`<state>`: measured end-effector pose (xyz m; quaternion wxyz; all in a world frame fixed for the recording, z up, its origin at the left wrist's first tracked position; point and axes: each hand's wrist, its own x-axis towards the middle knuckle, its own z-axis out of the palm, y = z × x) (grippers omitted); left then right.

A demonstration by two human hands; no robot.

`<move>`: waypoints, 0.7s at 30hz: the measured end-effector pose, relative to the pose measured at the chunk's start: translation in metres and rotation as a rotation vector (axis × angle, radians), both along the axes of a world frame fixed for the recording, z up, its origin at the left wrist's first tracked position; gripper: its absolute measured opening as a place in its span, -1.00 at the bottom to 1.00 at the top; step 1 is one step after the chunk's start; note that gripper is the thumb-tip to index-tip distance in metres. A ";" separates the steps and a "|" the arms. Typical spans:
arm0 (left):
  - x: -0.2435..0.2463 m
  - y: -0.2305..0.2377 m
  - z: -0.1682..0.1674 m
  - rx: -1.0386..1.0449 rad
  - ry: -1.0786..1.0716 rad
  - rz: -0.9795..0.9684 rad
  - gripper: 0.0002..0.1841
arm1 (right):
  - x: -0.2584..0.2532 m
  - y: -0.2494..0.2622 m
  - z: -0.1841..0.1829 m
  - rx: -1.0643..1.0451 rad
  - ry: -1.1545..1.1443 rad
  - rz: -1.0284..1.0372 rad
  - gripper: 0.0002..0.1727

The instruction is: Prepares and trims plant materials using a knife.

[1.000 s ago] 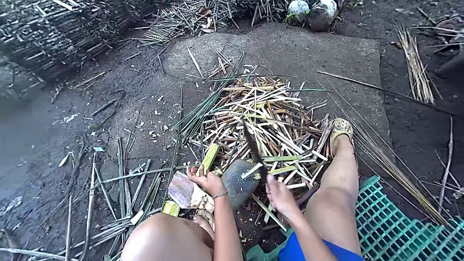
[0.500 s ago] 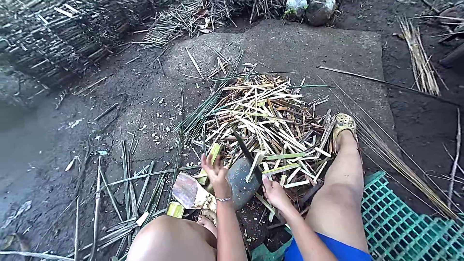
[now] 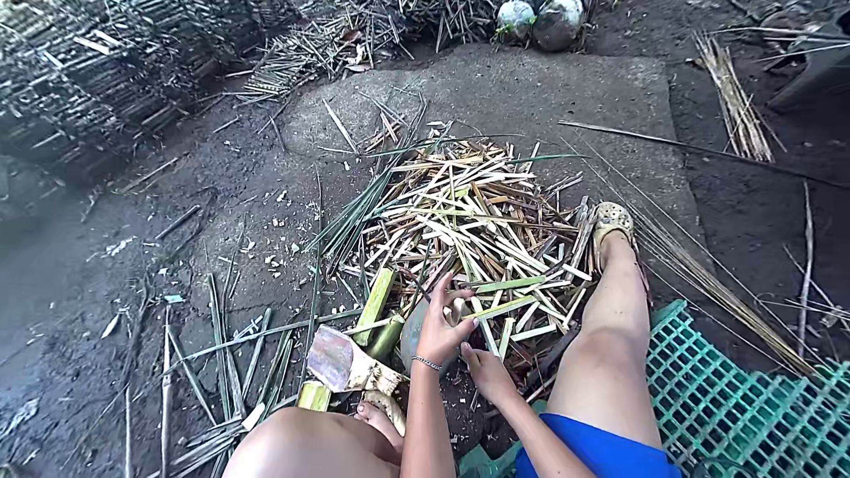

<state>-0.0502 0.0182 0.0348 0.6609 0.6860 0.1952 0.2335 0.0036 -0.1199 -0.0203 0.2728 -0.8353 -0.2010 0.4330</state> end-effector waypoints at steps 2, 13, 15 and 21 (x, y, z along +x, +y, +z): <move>0.002 -0.008 -0.001 -0.011 -0.093 0.011 -0.47 | -0.005 -0.003 0.014 0.005 -0.033 -0.004 -0.27; 0.009 -0.006 -0.027 -0.072 0.141 -0.036 -0.67 | 0.011 0.014 -0.010 -0.188 0.157 -0.002 -0.10; 0.005 -0.006 -0.027 -0.057 0.020 0.192 -0.67 | 0.012 0.011 -0.018 -0.161 0.247 -0.092 -0.13; 0.000 0.020 -0.012 -0.203 -0.445 0.752 -0.85 | -0.002 0.000 -0.020 0.000 0.531 -0.458 -0.30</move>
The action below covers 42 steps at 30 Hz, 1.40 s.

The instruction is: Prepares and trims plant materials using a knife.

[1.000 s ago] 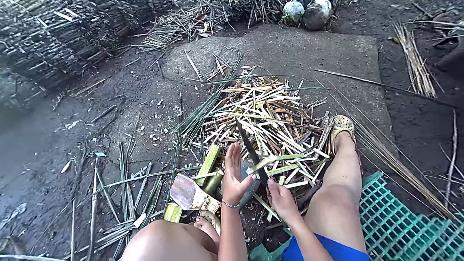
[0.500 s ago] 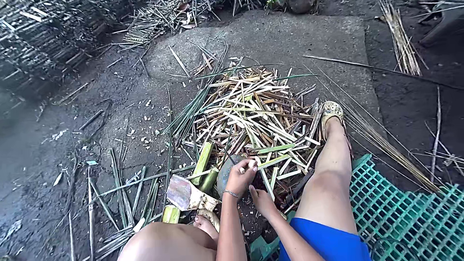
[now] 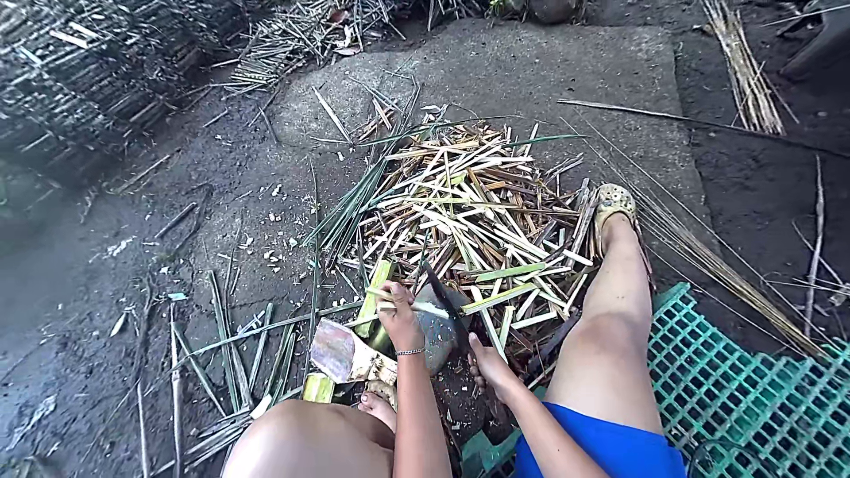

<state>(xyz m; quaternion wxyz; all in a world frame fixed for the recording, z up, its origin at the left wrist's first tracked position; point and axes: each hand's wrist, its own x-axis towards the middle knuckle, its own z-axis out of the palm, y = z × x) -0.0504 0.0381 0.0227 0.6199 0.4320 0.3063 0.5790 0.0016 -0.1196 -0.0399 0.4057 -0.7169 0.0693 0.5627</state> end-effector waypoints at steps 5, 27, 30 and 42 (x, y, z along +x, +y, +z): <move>0.003 -0.002 -0.006 -0.130 0.059 0.023 -0.76 | -0.008 -0.014 0.013 0.104 0.005 -0.239 -0.33; 0.017 -0.034 0.012 -0.560 -0.413 -0.411 -0.14 | 0.006 -0.024 0.030 0.470 -0.104 -0.647 -0.66; 0.018 -0.035 0.015 -0.560 -0.432 -0.445 -0.14 | 0.006 -0.025 0.031 0.467 -0.099 -0.655 -0.67; 0.030 -0.070 0.012 -0.489 -0.027 -0.355 -0.81 | -0.004 -0.021 0.022 0.551 -0.057 -0.802 -0.69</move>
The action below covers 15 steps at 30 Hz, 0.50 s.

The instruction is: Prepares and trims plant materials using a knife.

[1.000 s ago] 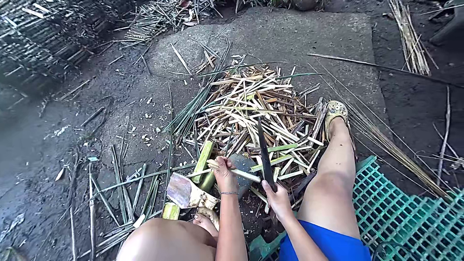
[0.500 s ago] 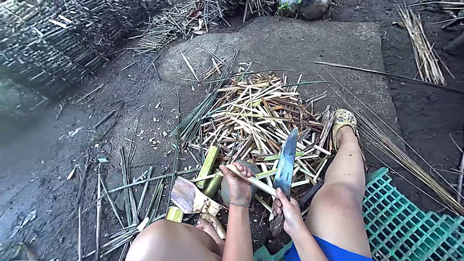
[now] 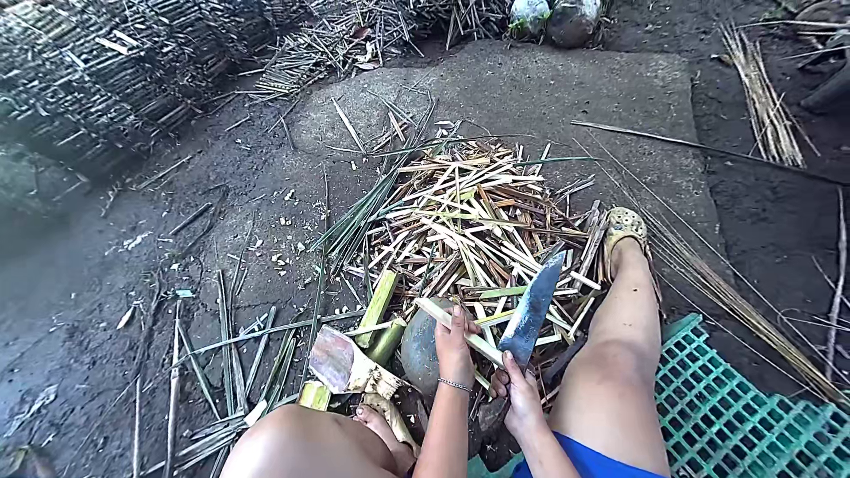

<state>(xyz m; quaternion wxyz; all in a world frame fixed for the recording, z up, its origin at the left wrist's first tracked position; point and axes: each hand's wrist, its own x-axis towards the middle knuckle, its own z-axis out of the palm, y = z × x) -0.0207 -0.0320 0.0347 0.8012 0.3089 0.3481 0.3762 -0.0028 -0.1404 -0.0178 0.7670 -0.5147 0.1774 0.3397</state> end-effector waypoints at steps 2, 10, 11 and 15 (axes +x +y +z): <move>0.006 -0.006 0.003 -0.014 0.000 0.101 -0.63 | -0.001 -0.002 -0.003 -0.014 -0.026 0.037 -0.69; -0.009 0.038 -0.047 0.662 0.261 -0.092 -0.74 | 0.008 -0.023 0.014 -0.224 -0.327 0.317 -0.35; -0.009 0.041 -0.058 0.678 0.300 -0.124 -0.74 | 0.009 -0.025 0.018 -0.195 -0.402 0.339 -0.41; -0.008 0.039 -0.076 0.740 0.350 -0.112 -0.77 | 0.016 -0.017 0.037 -0.226 -0.687 0.399 -0.64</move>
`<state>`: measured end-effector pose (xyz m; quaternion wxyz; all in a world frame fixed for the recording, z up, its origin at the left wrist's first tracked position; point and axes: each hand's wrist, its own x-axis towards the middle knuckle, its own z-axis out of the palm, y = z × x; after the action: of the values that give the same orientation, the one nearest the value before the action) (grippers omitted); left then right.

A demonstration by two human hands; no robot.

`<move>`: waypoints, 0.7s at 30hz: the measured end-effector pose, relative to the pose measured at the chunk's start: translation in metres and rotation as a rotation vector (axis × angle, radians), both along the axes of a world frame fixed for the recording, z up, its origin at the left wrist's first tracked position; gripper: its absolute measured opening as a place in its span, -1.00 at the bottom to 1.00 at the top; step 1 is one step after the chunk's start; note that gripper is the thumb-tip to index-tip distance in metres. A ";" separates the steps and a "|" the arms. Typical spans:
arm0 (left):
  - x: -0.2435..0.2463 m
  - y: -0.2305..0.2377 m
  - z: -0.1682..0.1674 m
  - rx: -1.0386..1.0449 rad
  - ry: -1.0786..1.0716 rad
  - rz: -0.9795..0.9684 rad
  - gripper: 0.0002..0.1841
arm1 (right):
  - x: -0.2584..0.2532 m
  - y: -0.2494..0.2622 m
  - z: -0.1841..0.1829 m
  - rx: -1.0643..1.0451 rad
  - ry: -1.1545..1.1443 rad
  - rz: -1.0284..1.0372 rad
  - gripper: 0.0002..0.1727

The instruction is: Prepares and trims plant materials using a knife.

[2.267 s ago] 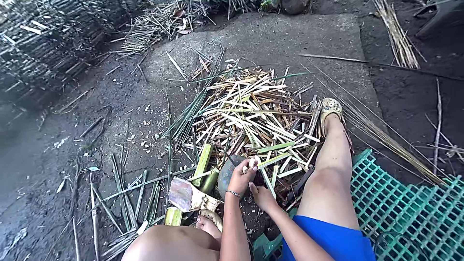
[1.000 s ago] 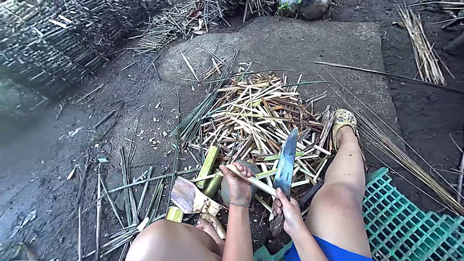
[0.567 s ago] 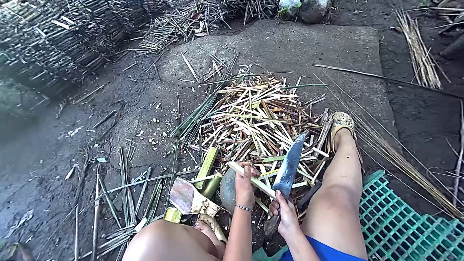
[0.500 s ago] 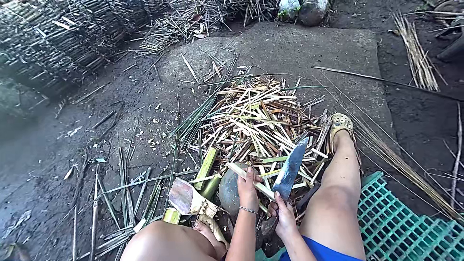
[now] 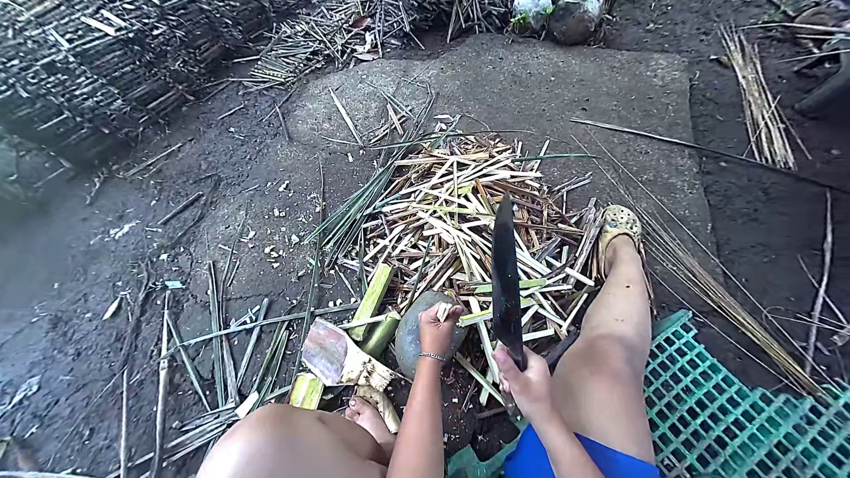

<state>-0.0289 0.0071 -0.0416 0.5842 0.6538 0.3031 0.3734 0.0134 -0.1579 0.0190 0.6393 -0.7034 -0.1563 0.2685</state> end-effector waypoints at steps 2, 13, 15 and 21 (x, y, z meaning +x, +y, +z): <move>-0.002 -0.005 -0.003 0.045 -0.016 0.006 -0.74 | 0.003 0.012 0.011 -0.015 -0.092 0.004 -0.48; -0.013 -0.008 0.005 0.197 0.118 -0.140 -0.77 | 0.001 0.058 0.016 0.002 -0.277 0.109 -0.69; -0.014 -0.007 0.007 0.228 0.142 -0.140 -0.78 | -0.001 0.059 0.016 -0.006 -0.329 0.090 -0.70; -0.013 -0.011 0.014 0.244 0.122 -0.093 -0.86 | 0.000 0.065 0.013 -0.007 -0.370 0.092 -0.67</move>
<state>-0.0419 -0.0040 -0.0274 0.4977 0.7547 0.2596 0.3396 0.0130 -0.0934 0.0318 0.5841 -0.7352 -0.3023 0.1641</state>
